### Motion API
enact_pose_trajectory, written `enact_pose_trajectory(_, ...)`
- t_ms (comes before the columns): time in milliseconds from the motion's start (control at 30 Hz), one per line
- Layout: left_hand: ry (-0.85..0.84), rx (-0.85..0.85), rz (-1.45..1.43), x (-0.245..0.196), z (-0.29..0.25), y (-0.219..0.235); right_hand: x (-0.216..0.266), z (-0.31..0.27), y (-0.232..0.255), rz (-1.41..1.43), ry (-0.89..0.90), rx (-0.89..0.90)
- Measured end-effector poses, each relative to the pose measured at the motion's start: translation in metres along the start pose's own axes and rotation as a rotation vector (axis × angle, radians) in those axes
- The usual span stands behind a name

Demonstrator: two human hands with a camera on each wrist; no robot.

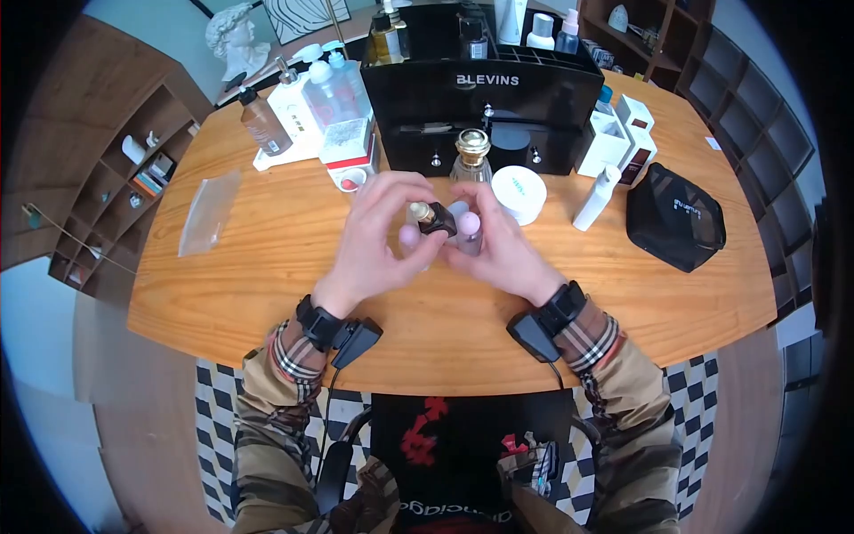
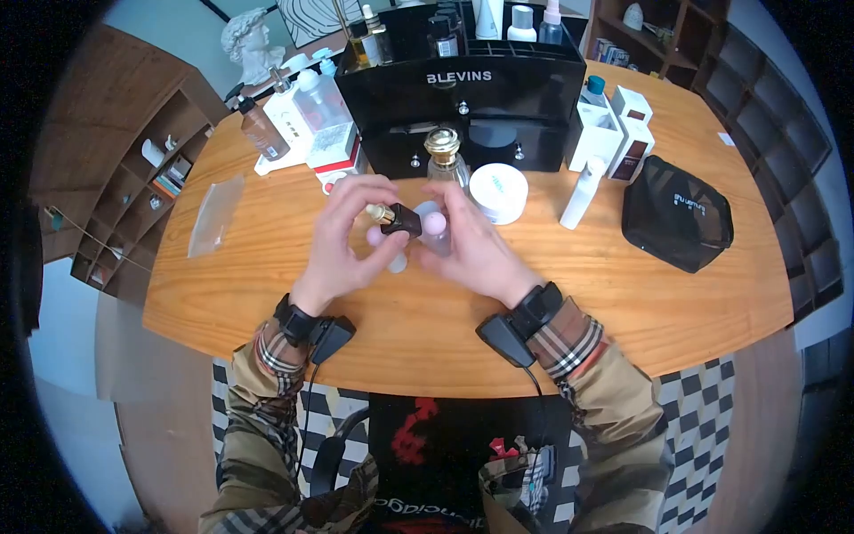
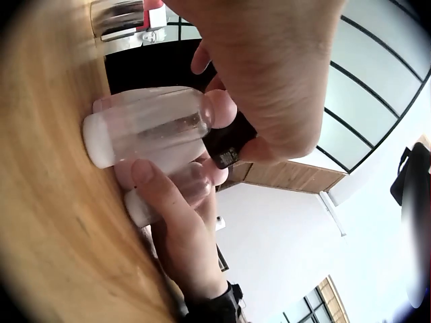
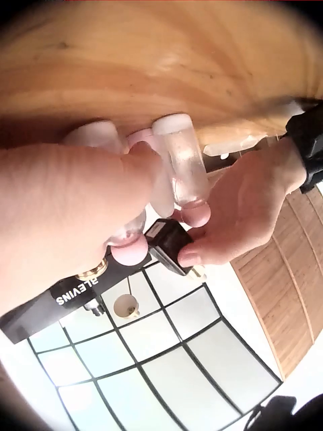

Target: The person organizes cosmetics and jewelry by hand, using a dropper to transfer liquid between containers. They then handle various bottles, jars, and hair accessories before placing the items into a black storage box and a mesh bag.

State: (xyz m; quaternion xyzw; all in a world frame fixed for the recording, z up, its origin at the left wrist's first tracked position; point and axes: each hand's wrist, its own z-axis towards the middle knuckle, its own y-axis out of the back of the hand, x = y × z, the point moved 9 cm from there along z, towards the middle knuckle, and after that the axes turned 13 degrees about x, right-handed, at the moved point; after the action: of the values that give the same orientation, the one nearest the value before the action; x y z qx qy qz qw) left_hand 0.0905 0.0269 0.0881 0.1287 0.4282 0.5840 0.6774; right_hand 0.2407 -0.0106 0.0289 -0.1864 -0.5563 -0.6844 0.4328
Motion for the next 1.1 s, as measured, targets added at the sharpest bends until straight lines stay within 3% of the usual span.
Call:
enact_pose_trajectory(133, 0.042, 0.035, 0.019, 0.003, -0.005, -0.006, -0.001, -0.005, 0.004, 0.034, 0.005, -0.047)
enact_pose_trajectory(433, 0.032, 0.110, 0.071, 0.006, -0.007, -0.016, 0.004, 0.000, 0.001, 0.173, -0.014, 0.056)
enact_pose_trajectory(700, 0.033, 0.165, 0.154, 0.002, -0.006, -0.019, 0.011, 0.002, -0.002, 0.003, 0.035, 0.104)
enact_pose_trajectory(1100, 0.037, 0.183, 0.181, 0.003, -0.005, -0.019, 0.013, 0.002, -0.002, -0.008, 0.038, 0.115)
